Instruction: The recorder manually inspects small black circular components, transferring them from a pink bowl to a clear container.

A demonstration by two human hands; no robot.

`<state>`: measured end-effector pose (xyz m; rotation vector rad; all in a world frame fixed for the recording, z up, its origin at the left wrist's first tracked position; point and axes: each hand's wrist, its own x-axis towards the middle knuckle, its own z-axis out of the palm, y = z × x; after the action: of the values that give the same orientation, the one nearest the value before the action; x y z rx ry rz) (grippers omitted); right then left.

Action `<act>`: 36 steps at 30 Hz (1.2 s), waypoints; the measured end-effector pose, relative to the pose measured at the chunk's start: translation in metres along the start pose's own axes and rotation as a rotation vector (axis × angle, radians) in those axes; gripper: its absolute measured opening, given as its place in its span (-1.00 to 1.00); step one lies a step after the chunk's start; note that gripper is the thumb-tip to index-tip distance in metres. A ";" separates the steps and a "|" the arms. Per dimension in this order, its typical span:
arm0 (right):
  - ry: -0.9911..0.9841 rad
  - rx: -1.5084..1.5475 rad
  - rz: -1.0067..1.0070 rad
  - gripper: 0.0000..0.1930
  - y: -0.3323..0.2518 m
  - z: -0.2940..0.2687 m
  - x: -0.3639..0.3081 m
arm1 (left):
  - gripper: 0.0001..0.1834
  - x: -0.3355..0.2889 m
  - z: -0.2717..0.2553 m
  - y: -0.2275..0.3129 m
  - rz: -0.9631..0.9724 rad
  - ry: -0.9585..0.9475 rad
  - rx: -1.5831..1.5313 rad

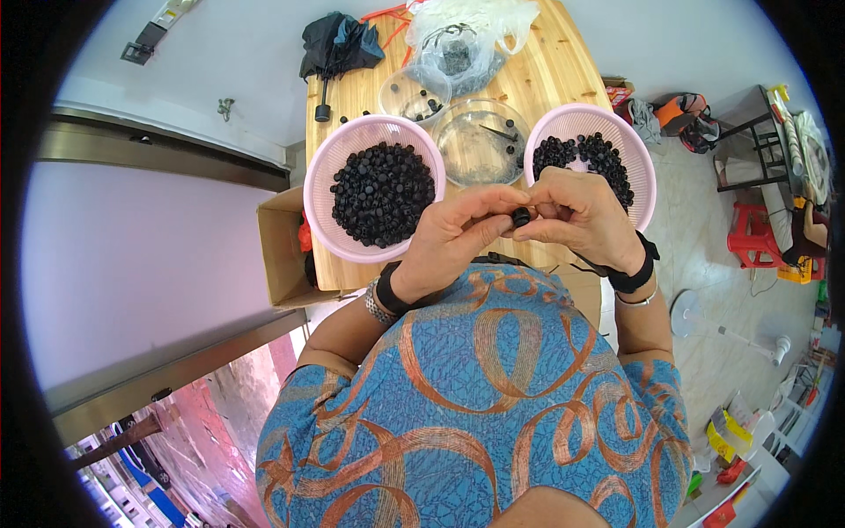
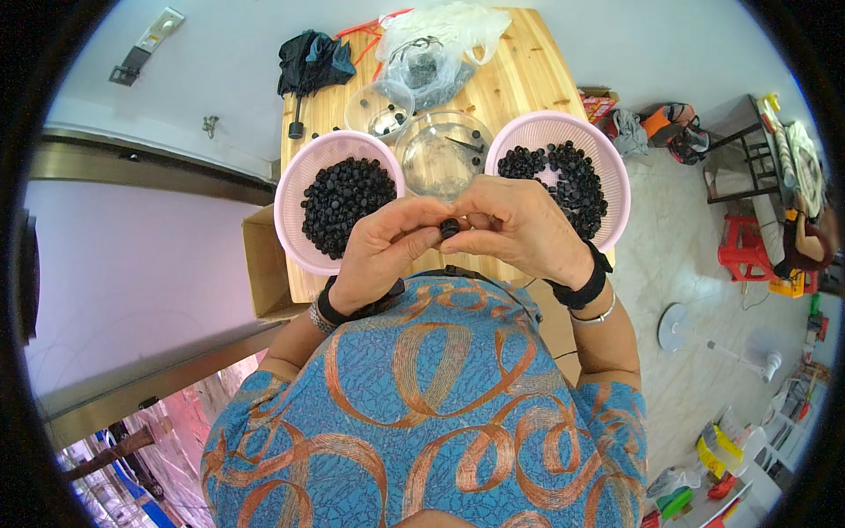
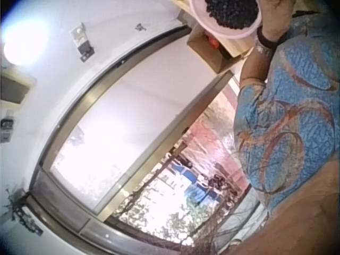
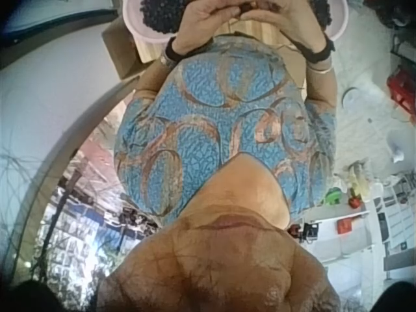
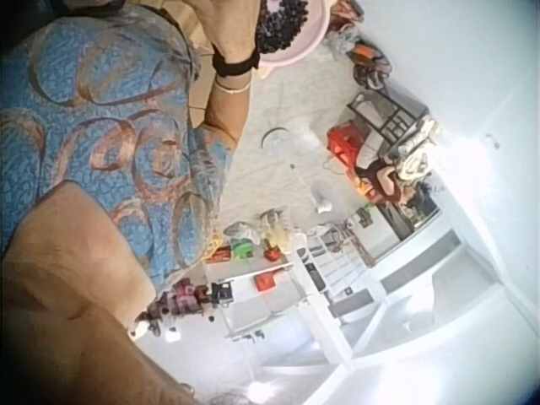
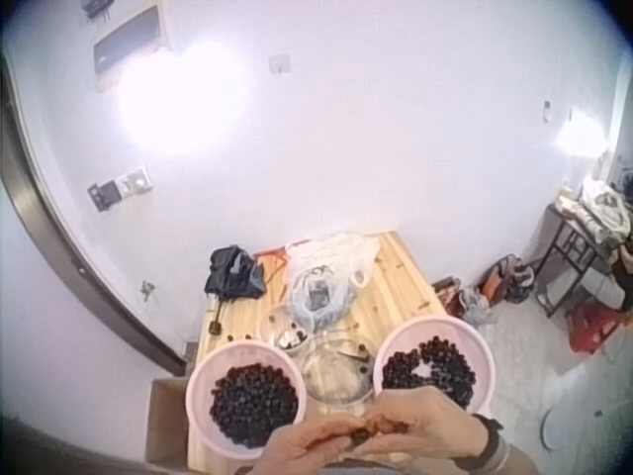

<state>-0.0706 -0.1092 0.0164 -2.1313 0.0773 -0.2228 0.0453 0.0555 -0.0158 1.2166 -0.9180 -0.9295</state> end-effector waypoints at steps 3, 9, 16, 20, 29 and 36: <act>-0.014 -0.020 -0.035 -0.72 0.002 0.002 -0.001 | -0.76 -0.001 0.001 0.001 -0.059 -0.016 -0.093; -0.019 -0.046 -0.134 -0.73 0.007 0.004 -0.002 | -0.78 0.000 0.003 0.002 -0.126 -0.019 -0.231; -0.083 0.410 0.018 -0.76 0.019 0.003 0.003 | -0.82 0.002 0.002 0.002 -0.098 -0.014 -0.221; -0.121 0.632 0.165 -0.77 0.016 0.003 0.007 | -0.83 0.003 -0.001 0.004 -0.075 -0.014 -0.136; -0.109 0.711 0.194 -0.78 0.024 0.006 0.013 | -0.79 0.004 -0.008 -0.004 -0.162 0.092 -0.352; 0.085 0.765 0.146 -0.71 0.034 0.043 0.020 | -0.78 0.001 -0.028 -0.022 -0.161 0.168 -0.522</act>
<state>-0.0421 -0.0947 -0.0326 -1.3493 0.1672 -0.2131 0.0704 0.0620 -0.0408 0.9064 -0.4075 -1.0923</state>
